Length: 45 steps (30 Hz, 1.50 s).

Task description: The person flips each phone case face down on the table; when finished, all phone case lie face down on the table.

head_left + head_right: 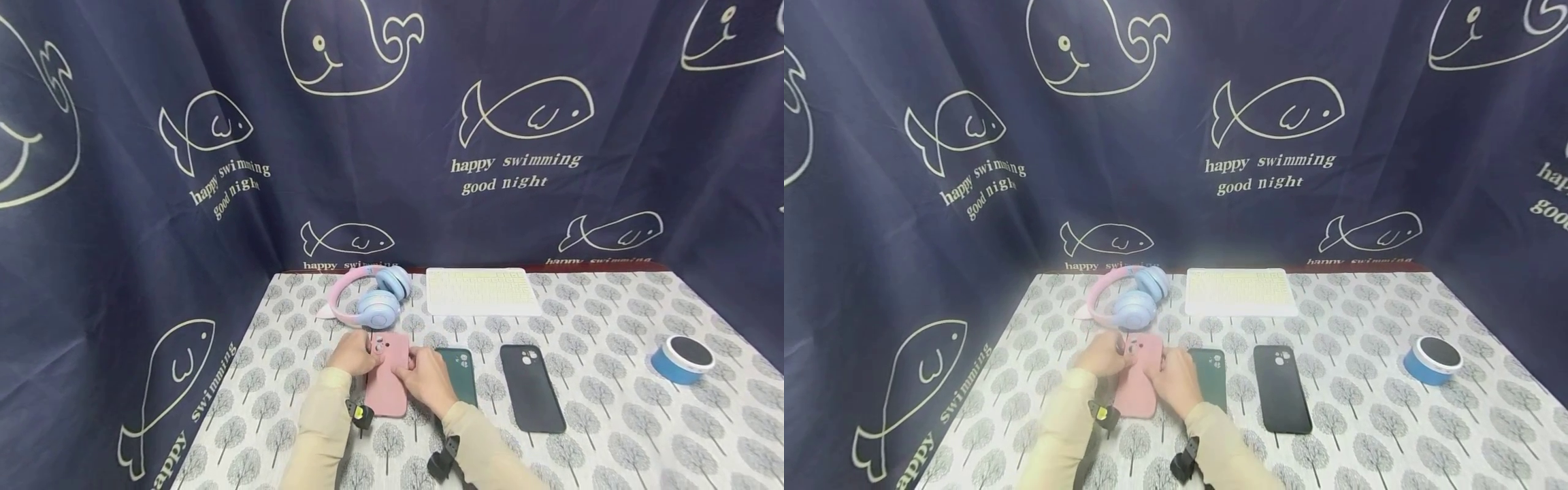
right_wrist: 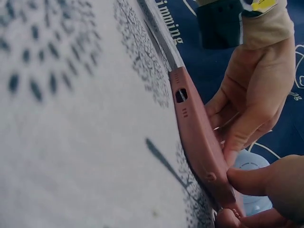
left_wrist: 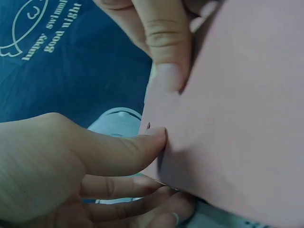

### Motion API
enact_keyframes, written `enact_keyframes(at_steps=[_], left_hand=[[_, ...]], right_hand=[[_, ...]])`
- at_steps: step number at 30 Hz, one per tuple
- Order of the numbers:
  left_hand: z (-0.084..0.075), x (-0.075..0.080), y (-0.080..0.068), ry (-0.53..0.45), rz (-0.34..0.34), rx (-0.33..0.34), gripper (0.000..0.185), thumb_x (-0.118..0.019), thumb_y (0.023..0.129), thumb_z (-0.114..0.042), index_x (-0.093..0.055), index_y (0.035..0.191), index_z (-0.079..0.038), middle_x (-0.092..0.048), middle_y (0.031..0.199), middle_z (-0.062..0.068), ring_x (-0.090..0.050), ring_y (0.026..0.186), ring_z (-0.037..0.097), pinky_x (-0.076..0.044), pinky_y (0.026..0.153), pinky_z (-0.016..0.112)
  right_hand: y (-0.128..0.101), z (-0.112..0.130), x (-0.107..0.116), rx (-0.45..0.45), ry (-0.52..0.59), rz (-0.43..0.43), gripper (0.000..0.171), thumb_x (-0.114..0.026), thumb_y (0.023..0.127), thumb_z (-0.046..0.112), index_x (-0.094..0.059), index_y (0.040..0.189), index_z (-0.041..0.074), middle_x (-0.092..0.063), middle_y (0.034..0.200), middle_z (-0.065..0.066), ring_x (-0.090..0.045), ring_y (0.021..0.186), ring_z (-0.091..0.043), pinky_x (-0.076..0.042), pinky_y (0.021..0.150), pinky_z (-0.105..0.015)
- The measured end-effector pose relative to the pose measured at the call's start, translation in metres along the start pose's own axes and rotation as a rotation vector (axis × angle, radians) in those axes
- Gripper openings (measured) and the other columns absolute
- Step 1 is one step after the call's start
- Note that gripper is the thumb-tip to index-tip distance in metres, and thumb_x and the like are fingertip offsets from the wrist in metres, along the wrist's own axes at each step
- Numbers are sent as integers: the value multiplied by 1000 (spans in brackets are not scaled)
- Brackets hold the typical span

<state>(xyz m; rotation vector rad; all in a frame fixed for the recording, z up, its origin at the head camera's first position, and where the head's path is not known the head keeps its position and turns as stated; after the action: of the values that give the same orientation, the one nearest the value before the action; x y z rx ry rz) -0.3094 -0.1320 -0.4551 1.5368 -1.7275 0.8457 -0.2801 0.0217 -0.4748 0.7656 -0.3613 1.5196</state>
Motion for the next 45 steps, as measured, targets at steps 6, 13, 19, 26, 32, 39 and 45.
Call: enact_keyframes(at_steps=[6,13,19,26,32,39,45], left_hand=[[3,-3,9,10,-30,-4,32,-85,72,-17,-55,72,-7,-54,69,5,-52,66,22,-48,63,37],[-5,2,4,27,-50,50,29,-84,76,-22,-61,81,-5,-59,75,8,-57,71,26,-50,68,42],[-47,11,-6,-51,-73,-31,48,-77,84,-32,-66,114,4,-67,85,10,-63,74,25,-53,74,45],[-83,-28,-12,-82,34,-141,40,-68,93,-28,-66,112,7,-68,89,12,-65,83,28,-53,79,43],[-91,-57,-21,-39,84,-110,29,-72,90,-25,-62,91,1,-56,73,6,-53,64,21,-49,63,37],[-98,-66,-24,32,9,-165,22,-81,75,-9,-64,84,2,-57,67,4,-52,59,17,-49,58,32],[-94,-74,-21,-32,22,-162,14,-73,76,0,-60,81,-2,-54,67,2,-50,59,17,-47,57,32]], right_hand=[[4,3,5,53,-64,-41,27,-81,77,17,-56,67,12,-44,61,3,-45,62,-17,-38,55,-33],[3,4,15,-34,-48,43,27,-79,81,23,-70,95,2,-60,72,-6,-57,66,-23,-49,60,-37],[6,4,61,-79,-152,46,56,-75,85,28,-61,131,0,-68,97,-12,-61,76,-23,-51,64,-39],[9,-33,108,-139,-272,10,51,-72,85,22,-60,125,-8,-69,98,-20,-65,81,-33,-54,71,-48],[3,-58,101,-232,-235,168,25,-79,82,19,-61,81,2,-58,67,-8,-56,54,-21,-47,50,-34],[-2,-61,89,-271,-115,221,21,-75,74,-1,-55,77,5,-59,61,-7,-60,50,-18,-51,49,-30],[-2,-62,93,-275,-96,187,20,-68,71,-6,-63,90,-5,-60,69,-8,-59,56,-19,-51,52,-31]])
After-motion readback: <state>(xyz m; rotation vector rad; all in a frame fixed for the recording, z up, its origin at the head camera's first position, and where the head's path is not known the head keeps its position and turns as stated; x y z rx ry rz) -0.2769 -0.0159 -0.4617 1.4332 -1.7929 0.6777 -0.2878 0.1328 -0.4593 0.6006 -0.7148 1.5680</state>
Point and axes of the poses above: each hand's wrist, its own y-axis towards the middle knuckle, its own x-axis out of the back of the hand, z = x × y, the point moved 7 cm from there along y, towards the middle knuckle
